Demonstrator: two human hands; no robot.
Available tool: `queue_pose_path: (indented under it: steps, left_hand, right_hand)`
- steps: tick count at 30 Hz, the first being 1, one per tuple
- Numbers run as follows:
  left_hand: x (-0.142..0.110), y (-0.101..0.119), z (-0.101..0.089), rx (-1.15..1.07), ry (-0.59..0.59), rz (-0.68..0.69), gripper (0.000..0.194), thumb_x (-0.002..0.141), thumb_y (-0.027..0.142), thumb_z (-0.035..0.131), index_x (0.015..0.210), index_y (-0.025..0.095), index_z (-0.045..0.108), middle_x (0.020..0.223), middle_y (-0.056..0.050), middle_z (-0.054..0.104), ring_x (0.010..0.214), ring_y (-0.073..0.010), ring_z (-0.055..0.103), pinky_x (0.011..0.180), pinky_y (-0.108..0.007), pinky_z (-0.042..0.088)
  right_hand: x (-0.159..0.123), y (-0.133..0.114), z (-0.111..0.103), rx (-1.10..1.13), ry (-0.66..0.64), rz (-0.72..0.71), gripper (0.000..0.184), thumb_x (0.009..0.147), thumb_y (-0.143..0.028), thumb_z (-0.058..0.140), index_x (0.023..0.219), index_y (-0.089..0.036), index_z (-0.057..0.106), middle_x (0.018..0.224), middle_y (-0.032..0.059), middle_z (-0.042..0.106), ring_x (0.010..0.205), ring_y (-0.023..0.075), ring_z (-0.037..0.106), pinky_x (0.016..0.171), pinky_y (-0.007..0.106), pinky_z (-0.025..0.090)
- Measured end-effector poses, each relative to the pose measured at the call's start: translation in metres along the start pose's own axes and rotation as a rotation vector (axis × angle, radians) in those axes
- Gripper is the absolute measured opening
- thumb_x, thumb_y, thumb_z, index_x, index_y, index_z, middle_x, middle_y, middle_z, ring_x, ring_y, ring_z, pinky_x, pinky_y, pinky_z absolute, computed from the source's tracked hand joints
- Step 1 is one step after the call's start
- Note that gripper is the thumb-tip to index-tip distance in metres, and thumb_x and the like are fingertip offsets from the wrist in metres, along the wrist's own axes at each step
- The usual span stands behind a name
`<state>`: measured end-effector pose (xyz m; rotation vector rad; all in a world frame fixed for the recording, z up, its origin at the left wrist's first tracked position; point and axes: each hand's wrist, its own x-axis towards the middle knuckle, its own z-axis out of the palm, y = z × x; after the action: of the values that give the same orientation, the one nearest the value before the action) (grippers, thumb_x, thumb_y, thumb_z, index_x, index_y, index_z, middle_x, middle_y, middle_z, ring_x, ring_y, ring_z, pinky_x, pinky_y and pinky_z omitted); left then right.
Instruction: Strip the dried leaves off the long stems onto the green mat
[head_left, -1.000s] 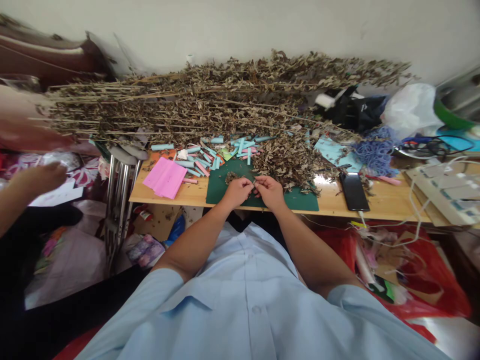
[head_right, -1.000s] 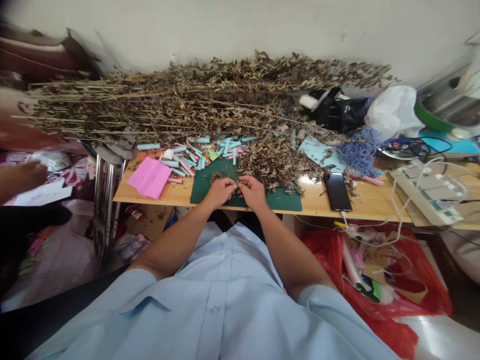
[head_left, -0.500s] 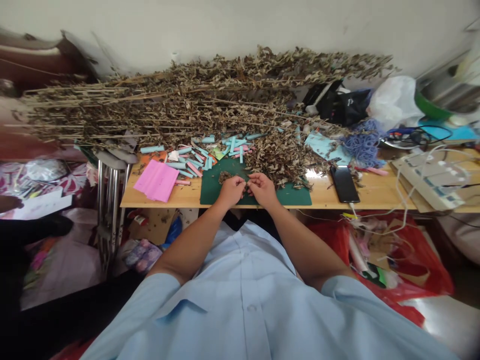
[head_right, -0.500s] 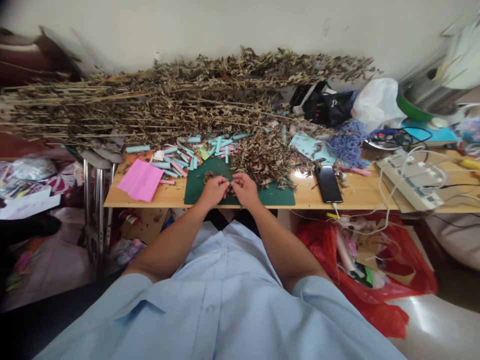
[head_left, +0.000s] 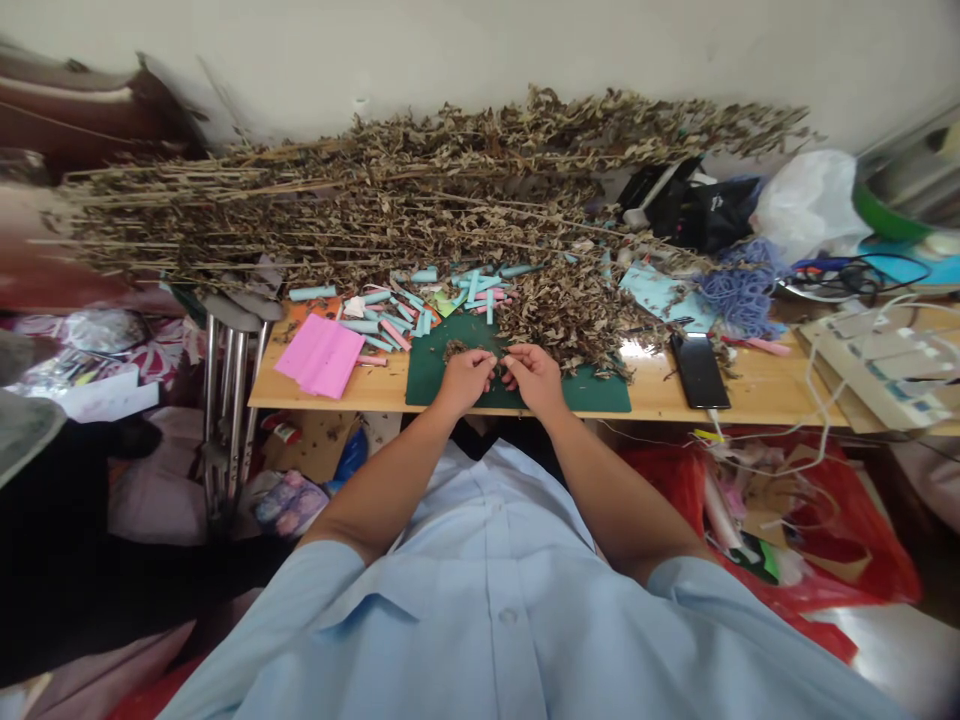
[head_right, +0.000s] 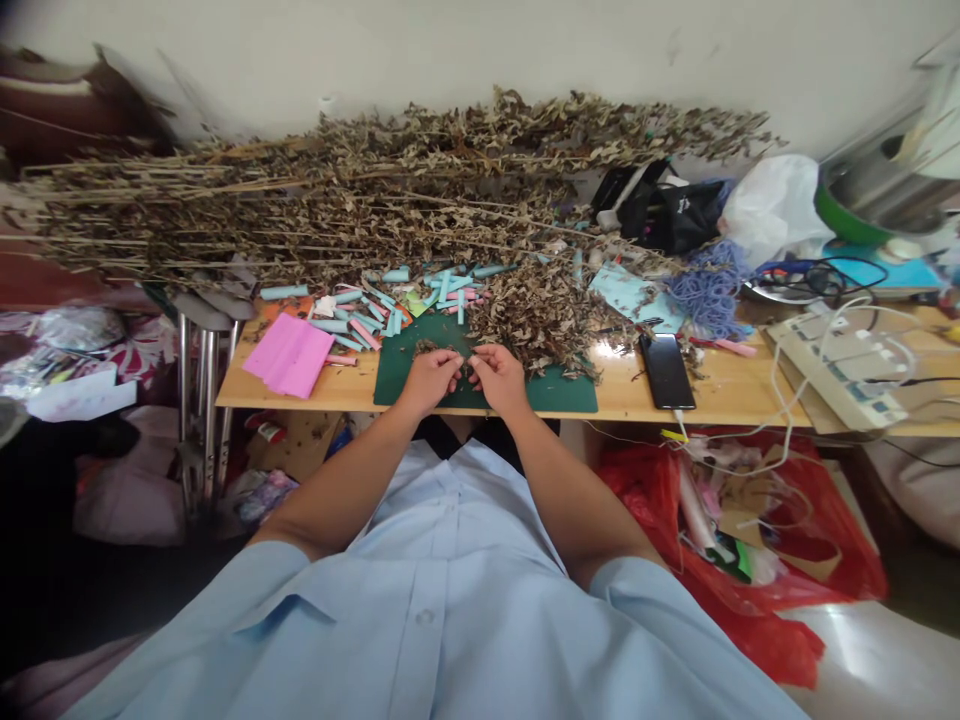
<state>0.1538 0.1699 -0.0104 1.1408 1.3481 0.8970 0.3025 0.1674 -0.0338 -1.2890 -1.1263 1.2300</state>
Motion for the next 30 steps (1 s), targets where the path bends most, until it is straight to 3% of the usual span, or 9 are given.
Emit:
queue_pose_path:
  steps: [10, 16, 20, 24, 30]
  left_hand:
    - [-0.003, 0.001, 0.001, 0.112, -0.011, 0.043, 0.024, 0.084, 0.030, 0.059, 0.091, 0.014, 0.075, 0.058, 0.002, 0.059, 0.045, -0.0094, 0.052, 0.045, -0.021, 0.038]
    - [-0.002, 0.002, 0.001, 0.074, 0.024, -0.012, 0.018, 0.084, 0.027, 0.058, 0.086, 0.015, 0.071, 0.060, 0.002, 0.060, 0.044, -0.0082, 0.051, 0.045, -0.020, 0.036]
    - [0.000, 0.000, 0.000, 0.006, -0.017, -0.038, 0.016, 0.085, 0.027, 0.058, 0.084, 0.015, 0.068, 0.061, 0.002, 0.059, 0.043, -0.0071, 0.049, 0.044, -0.020, 0.034]
    - [0.001, -0.003, -0.002, 0.036, -0.078, 0.001, 0.017, 0.086, 0.028, 0.055, 0.081, 0.015, 0.066, 0.060, 0.002, 0.058, 0.043, -0.0076, 0.049, 0.043, -0.021, 0.033]
    - [0.001, -0.002, -0.001, 0.187, -0.107, 0.037, 0.024, 0.086, 0.029, 0.051, 0.073, 0.016, 0.066, 0.053, 0.002, 0.056, 0.043, -0.0094, 0.049, 0.045, -0.021, 0.033]
  right_hand:
    - [-0.001, -0.006, 0.001, -0.074, -0.038, 0.042, 0.034, 0.072, -0.031, 0.067, 0.103, -0.022, 0.059, 0.074, -0.0025, 0.066, 0.056, 0.0133, 0.062, 0.044, 0.023, 0.049]
    - [0.002, 0.004, 0.000, -0.040, 0.052, 0.026, 0.031, 0.074, -0.035, 0.067, 0.102, -0.022, 0.059, 0.078, -0.0014, 0.066, 0.059, 0.0144, 0.063, 0.045, 0.024, 0.051]
    - [0.004, 0.006, 0.001, -0.018, 0.109, 0.007, 0.031, 0.077, -0.038, 0.068, 0.101, -0.022, 0.058, 0.084, 0.0007, 0.067, 0.058, 0.0130, 0.061, 0.043, 0.023, 0.049]
    - [0.002, 0.000, 0.002, -0.045, 0.058, 0.007, 0.034, 0.077, -0.041, 0.070, 0.104, -0.022, 0.060, 0.097, 0.0045, 0.070, 0.055, 0.0116, 0.059, 0.041, 0.023, 0.046]
    - [-0.005, -0.004, 0.003, -0.113, 0.017, -0.062, 0.034, 0.077, -0.037, 0.069, 0.107, -0.022, 0.061, 0.086, 0.0005, 0.069, 0.056, 0.0111, 0.056, 0.052, 0.026, 0.048]
